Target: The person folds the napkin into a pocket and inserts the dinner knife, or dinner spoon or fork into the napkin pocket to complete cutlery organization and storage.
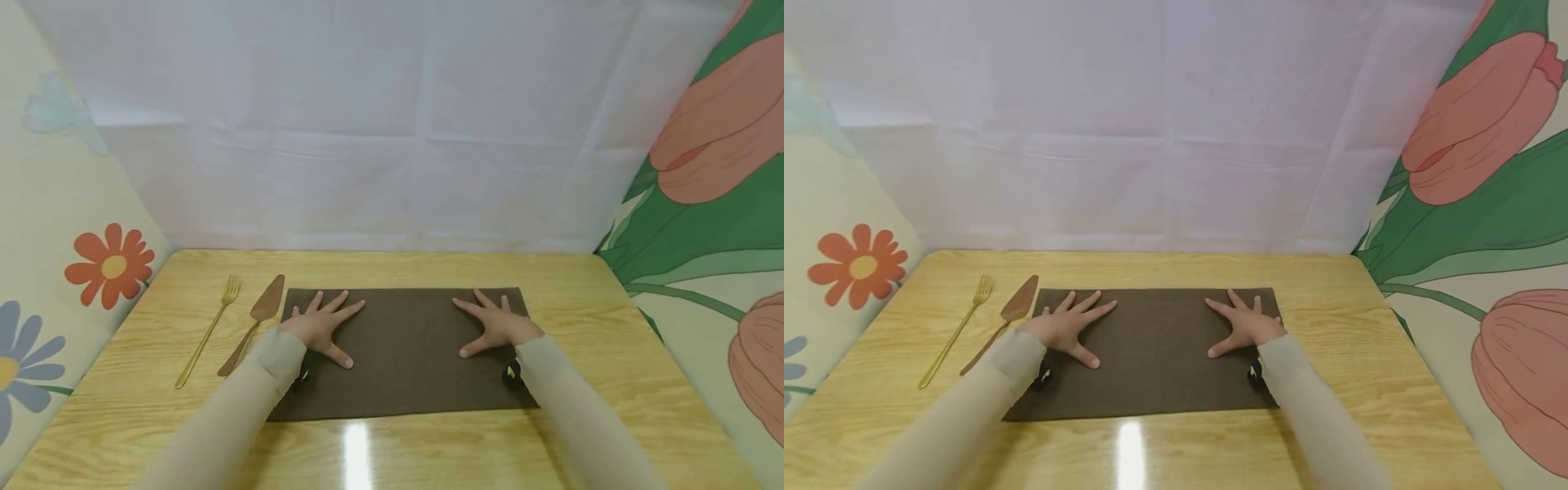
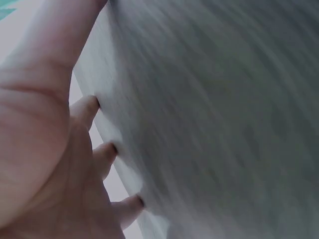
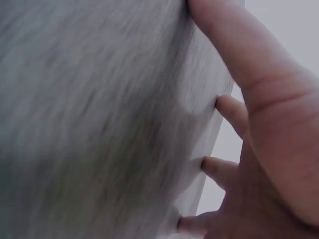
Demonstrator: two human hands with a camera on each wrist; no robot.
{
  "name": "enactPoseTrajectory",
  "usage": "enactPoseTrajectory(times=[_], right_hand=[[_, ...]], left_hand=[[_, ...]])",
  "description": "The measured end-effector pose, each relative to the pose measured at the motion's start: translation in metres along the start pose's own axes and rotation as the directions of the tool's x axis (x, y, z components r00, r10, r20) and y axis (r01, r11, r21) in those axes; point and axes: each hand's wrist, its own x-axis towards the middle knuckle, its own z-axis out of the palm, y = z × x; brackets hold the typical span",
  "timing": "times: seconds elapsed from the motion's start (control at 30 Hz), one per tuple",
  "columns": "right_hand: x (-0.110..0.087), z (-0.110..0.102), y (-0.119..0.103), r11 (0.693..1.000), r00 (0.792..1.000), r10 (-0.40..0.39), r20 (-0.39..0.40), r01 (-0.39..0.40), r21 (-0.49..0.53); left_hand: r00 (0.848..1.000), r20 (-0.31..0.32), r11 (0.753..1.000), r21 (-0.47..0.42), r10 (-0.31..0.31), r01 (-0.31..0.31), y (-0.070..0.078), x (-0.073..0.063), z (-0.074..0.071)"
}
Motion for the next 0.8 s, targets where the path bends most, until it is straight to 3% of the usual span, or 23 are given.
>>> enactPoseTrajectory(times=[0.3, 0.5, 0.8], right_hand=[[-0.022, -0.002, 0.031, 0.997, 0.997, -0.055, -0.045, 0.058, 0.057], [-0.033, -0.012, 0.035, 0.998, 1.0, 0.002, -0.007, -0.001, 0.061], [-0.029, -0.022, 0.037, 0.996, 0.998, 0.063, 0.003, -0.063, 0.064]], left_hand=[[1.0, 0.02, 1.0, -0.012, 0.009, -0.009, -0.014, -0.017, -0.004], [1.0, 0.025, 1.0, -0.01, 0.011, -0.01, -0.013, -0.014, -0.008], [0.997, -0.06, 0.999, -0.008, 0.041, -0.042, -0.008, -0.004, -0.012]])
